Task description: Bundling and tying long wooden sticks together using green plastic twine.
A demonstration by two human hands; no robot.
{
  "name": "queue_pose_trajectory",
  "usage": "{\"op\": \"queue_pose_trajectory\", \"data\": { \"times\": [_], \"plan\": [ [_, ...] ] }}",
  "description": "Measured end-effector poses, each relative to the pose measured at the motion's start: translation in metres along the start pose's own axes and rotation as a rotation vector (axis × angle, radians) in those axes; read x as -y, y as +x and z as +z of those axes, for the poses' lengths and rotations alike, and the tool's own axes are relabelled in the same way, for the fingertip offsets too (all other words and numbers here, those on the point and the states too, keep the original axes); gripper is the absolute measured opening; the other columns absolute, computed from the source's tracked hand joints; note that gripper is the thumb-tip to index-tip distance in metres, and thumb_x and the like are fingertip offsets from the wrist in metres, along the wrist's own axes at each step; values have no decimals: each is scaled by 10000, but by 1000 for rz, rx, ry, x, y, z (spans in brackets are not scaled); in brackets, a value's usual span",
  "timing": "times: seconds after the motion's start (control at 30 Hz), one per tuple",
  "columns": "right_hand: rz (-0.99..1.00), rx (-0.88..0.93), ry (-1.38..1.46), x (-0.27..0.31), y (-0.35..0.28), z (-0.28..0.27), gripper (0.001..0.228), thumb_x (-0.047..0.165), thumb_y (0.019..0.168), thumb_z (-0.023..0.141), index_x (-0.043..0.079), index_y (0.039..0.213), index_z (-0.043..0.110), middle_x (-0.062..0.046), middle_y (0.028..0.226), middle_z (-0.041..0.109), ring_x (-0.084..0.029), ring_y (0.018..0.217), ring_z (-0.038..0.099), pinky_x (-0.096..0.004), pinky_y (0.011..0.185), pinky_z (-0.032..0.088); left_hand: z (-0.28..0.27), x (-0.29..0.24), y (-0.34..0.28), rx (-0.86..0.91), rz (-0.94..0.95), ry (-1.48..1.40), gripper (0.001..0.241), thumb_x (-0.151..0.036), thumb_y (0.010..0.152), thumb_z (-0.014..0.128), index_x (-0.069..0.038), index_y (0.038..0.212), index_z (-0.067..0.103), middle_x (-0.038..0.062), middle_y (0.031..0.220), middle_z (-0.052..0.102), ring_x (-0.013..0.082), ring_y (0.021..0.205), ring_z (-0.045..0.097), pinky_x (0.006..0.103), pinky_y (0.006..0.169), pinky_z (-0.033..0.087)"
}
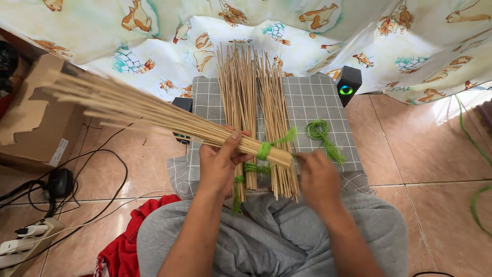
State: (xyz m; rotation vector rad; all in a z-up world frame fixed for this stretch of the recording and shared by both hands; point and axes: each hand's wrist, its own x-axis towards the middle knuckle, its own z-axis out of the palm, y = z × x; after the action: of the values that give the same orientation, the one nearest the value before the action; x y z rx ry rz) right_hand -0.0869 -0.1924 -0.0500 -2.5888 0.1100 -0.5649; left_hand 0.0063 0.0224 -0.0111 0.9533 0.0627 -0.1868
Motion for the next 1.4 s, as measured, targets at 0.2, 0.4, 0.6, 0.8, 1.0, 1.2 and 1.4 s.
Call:
{"op": "queue_pose_trajectory", "data": {
  "times": [0.2, 0.4, 0.6, 0.8, 1.0, 1.2, 1.4],
  "plan": [
    [343, -136, 922, -42, 8, -24, 127, 56, 1004, 505, 38, 952, 619, -179, 1063, 667, -301, 999, 668, -422, 847, 523, 0, -1, 5, -3, -20, 102, 330, -135, 898, 760, 35, 1122, 586, 268, 1023, 751, 377, 880, 759, 474, 740, 662],
    [710, -191, 1949, -43, 10, -19, 203, 247, 888, 495, 104, 775, 585, -218, 1201, 730, -451, 1227, 664, -550, 953, 523, 6, -1, 5, -57, -44, -171, 236, -92, 910, 725, 16, 1100, 635, 234, 1082, 756, 373, 919, 759, 494, 827, 653],
    [853, -679, 2002, -92, 19, -53, 124, 100, 844, 558, 12, 805, 637, -168, 923, 695, -339, 1005, 707, -374, 788, 641, -9, -8, 13, -111, -81, -223, 174, -88, 906, 717, -20, 1056, 663, 182, 1076, 760, 334, 870, 757, 458, 798, 661],
    [858, -1155, 1689, -87, 25, -98, 93, 112, 834, 605, 57, 766, 635, -83, 767, 643, -236, 812, 697, -317, 842, 644, -17, -18, 18, -173, -45, -174, 159, -84, 889, 723, -51, 1032, 661, 166, 1089, 762, 301, 883, 751, 435, 795, 663],
    [467, -771, 1137, -59, 31, -55, 279, 185, 859, 560, 20, 1050, 679, -140, 1016, 724, -226, 982, 733, -304, 898, 624, -4, -7, 7, 10, 2, -33, 212, -106, 868, 756, -58, 1061, 685, 150, 1074, 777, 298, 981, 759, 422, 771, 674],
    [55, 227, 719, 24, 51, -49, 489, 342, 929, 638, -11, 1263, 691, -260, 1180, 726, -402, 1175, 681, -534, 1049, 510, 10, 9, -9, 219, -6, 66, 266, -120, 883, 770, -14, 1095, 650, 210, 1085, 762, 321, 955, 761, 441, 789, 674],
    [244, 541, 957, -1, 32, -12, 363, 142, 822, 794, -57, 1124, 768, -129, 711, 719, -164, 598, 624, -321, 556, 535, 5, 8, -2, 270, 22, 41, 235, -129, 913, 743, -20, 1097, 644, 205, 1081, 759, 300, 975, 752, 437, 803, 675]
  ]
}}
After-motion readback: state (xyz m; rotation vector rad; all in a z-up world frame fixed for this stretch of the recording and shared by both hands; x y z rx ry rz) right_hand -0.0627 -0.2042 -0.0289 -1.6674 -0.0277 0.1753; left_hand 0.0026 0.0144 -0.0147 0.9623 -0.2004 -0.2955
